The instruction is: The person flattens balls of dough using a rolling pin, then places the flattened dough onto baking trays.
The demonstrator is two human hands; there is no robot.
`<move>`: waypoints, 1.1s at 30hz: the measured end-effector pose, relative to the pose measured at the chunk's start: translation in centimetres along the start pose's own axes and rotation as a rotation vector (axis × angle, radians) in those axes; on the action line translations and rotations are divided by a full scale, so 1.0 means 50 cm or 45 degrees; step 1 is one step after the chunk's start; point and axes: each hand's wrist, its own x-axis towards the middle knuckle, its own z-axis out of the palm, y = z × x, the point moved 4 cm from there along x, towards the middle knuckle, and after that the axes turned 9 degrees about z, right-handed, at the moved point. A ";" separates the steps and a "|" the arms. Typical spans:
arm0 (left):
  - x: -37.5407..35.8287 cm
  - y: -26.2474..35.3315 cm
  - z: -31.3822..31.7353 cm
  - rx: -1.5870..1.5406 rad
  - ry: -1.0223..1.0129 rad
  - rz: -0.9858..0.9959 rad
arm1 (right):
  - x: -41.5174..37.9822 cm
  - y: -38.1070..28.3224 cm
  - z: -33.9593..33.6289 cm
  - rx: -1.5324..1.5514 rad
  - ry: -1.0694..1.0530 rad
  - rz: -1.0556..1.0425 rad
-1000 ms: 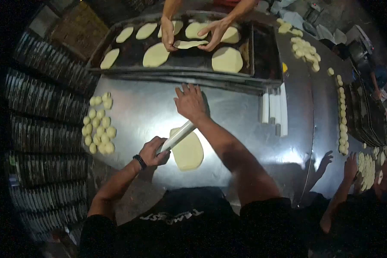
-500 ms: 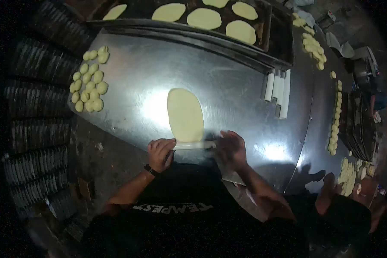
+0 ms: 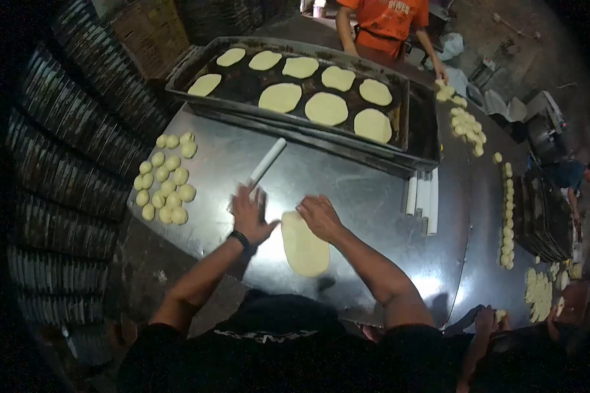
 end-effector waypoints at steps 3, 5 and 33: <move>-0.012 0.088 0.063 -0.535 -0.297 0.403 | -0.021 -0.022 -0.078 0.329 -0.300 0.217; -0.032 0.145 0.023 -1.484 -0.297 0.169 | -0.052 -0.057 -0.141 0.476 -0.428 0.337; 0.628 -0.260 -0.470 -1.617 -0.295 0.153 | 0.574 -0.433 -0.492 0.509 0.164 -0.113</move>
